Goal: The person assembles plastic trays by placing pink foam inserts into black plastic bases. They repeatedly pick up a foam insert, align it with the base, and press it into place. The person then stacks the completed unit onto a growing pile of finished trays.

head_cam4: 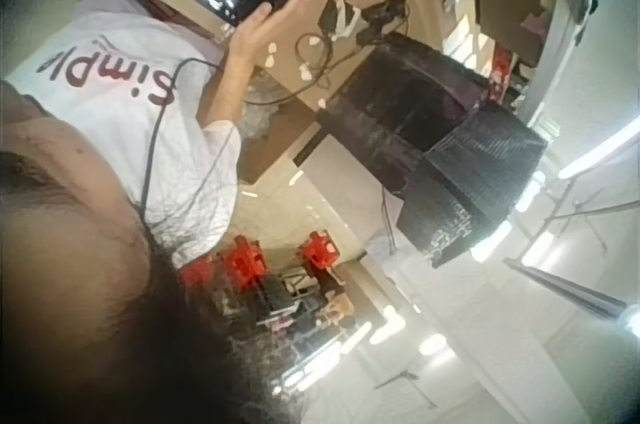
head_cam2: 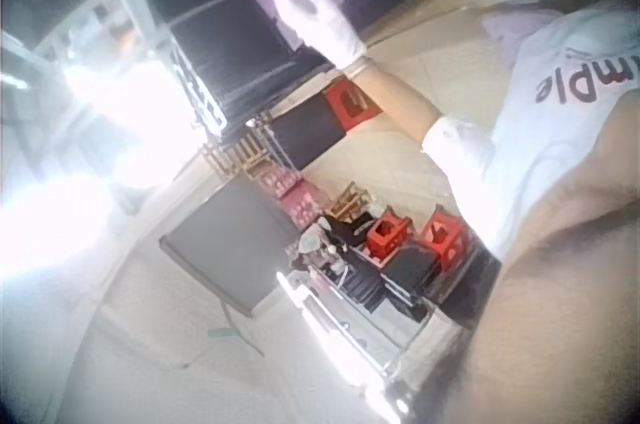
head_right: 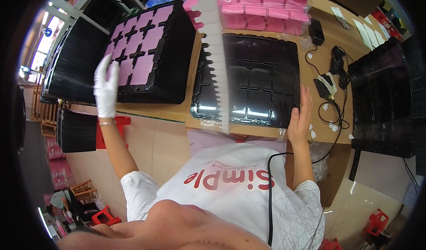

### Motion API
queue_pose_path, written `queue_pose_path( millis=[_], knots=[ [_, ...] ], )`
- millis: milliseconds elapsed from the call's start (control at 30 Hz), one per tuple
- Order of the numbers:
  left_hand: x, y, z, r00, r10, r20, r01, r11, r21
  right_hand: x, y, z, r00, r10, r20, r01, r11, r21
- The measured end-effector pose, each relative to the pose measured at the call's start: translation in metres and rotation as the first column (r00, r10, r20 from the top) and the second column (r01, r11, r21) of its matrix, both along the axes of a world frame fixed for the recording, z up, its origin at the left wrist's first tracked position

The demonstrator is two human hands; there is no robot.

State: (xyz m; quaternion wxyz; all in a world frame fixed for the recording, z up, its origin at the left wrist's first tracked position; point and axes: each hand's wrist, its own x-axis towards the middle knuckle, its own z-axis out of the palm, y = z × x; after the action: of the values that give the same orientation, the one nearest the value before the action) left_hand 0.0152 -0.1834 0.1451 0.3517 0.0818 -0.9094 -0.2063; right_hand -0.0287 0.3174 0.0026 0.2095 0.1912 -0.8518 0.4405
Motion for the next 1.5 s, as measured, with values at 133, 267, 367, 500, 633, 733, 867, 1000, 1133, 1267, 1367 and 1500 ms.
queue_pose_path(
  millis=[133,267,367,500,633,733,867,1000,1133,1267,1367,1500],
  knots=[
    [0.005,0.059,-0.002,0.925,-0.230,0.303,0.328,0.885,-0.331,0.002,-0.012,0.010,0.998,0.057,-0.018,-0.056,0.996,0.070],
    [0.017,0.050,-0.015,0.948,-0.184,0.261,0.263,0.913,-0.311,0.008,-0.017,0.017,0.987,0.156,-0.033,-0.151,0.981,0.121],
    [0.011,0.047,-0.020,0.944,-0.240,0.226,0.291,0.930,-0.226,0.006,-0.028,0.015,0.976,0.213,-0.039,-0.209,0.974,0.093],
    [0.009,0.086,-0.020,0.979,-0.203,-0.003,0.169,0.823,-0.542,0.004,-0.051,0.024,0.971,0.238,0.030,-0.237,0.971,-0.022],
    [0.019,0.186,-0.065,0.767,-0.580,0.275,0.245,0.660,0.710,0.006,-0.089,0.010,0.866,0.417,0.276,-0.359,0.903,-0.235],
    [0.016,0.187,-0.133,0.602,-0.795,0.070,0.045,0.122,0.992,0.009,-0.108,-0.005,0.730,0.526,0.436,-0.419,0.849,-0.322],
    [0.014,0.154,-0.139,0.530,-0.591,-0.608,0.335,-0.512,0.791,0.020,-0.117,-0.009,0.248,0.801,0.544,-0.597,0.569,-0.566],
    [-0.004,0.140,-0.124,0.356,-0.424,-0.833,0.509,-0.659,0.554,0.026,-0.126,-0.008,0.038,0.835,0.549,-0.550,0.476,-0.686],
    [0.002,0.164,-0.083,0.903,-0.198,-0.380,0.221,-0.544,0.809,0.021,-0.133,0.005,0.112,0.741,0.662,-0.282,0.662,-0.694],
    [0.018,0.173,-0.131,0.706,-0.609,0.361,-0.158,0.361,0.919,0.013,-0.137,0.000,0.101,0.729,0.677,-0.221,0.680,-0.700],
    [0.009,0.188,-0.120,0.917,-0.364,0.164,-0.105,0.176,0.979,0.023,-0.139,-0.014,0.466,0.671,0.577,-0.096,0.686,-0.721],
    [0.004,0.187,-0.122,0.944,-0.279,0.178,-0.120,0.216,0.969,0.017,-0.138,-0.005,0.801,0.436,0.410,-0.331,0.894,-0.303]
  ],
)
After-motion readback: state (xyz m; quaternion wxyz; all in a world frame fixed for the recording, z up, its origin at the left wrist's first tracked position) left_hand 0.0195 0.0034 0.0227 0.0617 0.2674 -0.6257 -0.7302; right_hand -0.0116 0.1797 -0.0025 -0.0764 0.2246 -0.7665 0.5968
